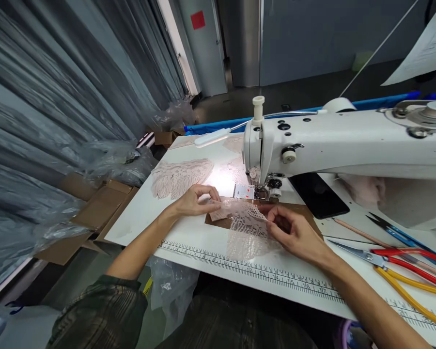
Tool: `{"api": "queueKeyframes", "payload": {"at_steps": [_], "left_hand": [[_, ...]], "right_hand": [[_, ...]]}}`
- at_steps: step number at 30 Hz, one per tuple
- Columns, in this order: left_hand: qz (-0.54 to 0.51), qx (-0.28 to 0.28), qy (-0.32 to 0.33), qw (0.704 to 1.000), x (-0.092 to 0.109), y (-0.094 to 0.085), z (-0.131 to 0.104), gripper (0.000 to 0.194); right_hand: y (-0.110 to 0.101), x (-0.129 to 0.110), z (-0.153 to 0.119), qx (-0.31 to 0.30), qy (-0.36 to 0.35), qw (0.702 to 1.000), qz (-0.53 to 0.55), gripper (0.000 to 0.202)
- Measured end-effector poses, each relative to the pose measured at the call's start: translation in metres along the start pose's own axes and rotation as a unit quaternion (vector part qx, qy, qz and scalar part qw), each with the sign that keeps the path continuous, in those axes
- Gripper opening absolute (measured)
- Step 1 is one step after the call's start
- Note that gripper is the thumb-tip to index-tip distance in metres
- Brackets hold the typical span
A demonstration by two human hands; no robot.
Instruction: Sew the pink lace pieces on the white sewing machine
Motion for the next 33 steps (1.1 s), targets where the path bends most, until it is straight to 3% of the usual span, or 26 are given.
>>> {"api": "queueKeyframes", "payload": {"at_steps": [5, 8, 10, 12, 16, 18, 21, 24, 27, 30, 33], "left_hand": [[-0.116, -0.094, -0.041, 0.988, 0.047, 0.031, -0.022, 0.024], [-0.149, -0.127, -0.043, 0.980, 0.071, 0.043, -0.033, 0.021], [-0.115, -0.125, -0.053, 0.984, 0.075, 0.044, -0.033, 0.020], [-0.057, -0.102, -0.071, 0.991, 0.068, 0.041, -0.027, 0.023], [0.080, -0.018, -0.097, 0.992, 0.032, 0.032, -0.002, 0.029], [0.178, 0.019, -0.091, 0.980, 0.016, 0.028, 0.009, 0.028], [0.326, 0.062, -0.040, 0.942, 0.001, 0.023, 0.019, 0.023], [0.404, 0.079, 0.067, 0.909, -0.001, 0.024, 0.020, 0.022], [0.373, 0.022, 0.190, 0.908, 0.001, 0.037, 0.015, 0.024], [0.330, -0.078, 0.247, 0.908, 0.002, 0.055, 0.009, 0.034], [0.319, -0.135, 0.239, 0.907, 0.001, 0.065, 0.007, 0.042]], "right_hand": [[0.010, -0.008, -0.037, -0.109, 0.107, 0.967, 0.202, 0.044], [0.001, -0.011, -0.057, -0.156, 0.135, 0.956, 0.210, 0.052], [-0.011, -0.010, -0.058, -0.171, 0.138, 0.959, 0.181, 0.059], [-0.022, -0.005, -0.047, -0.156, 0.140, 0.969, 0.133, 0.056], [-0.042, 0.009, -0.005, 0.007, 0.165, 0.985, 0.046, 0.052], [-0.048, 0.010, 0.013, 0.087, 0.144, 0.985, -0.031, 0.047], [-0.051, 0.008, 0.025, 0.147, 0.117, 0.972, -0.142, 0.045], [-0.052, 0.005, 0.023, 0.145, 0.098, 0.959, -0.221, 0.041], [-0.052, 0.005, 0.016, 0.117, 0.088, 0.951, -0.273, 0.044], [-0.051, 0.007, 0.010, 0.108, 0.088, 0.954, -0.264, 0.051], [-0.045, 0.007, 0.009, 0.116, 0.101, 0.983, -0.099, 0.047]]}}
Point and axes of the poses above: each hand's wrist, its own z-axis towards the middle knuckle, its own y-axis out of the palm, x = y × z, the point moved 6 cm from there along z, towards the middle knuckle, and after that the axes turned 10 degrees about -z, right-handed, at the moved point
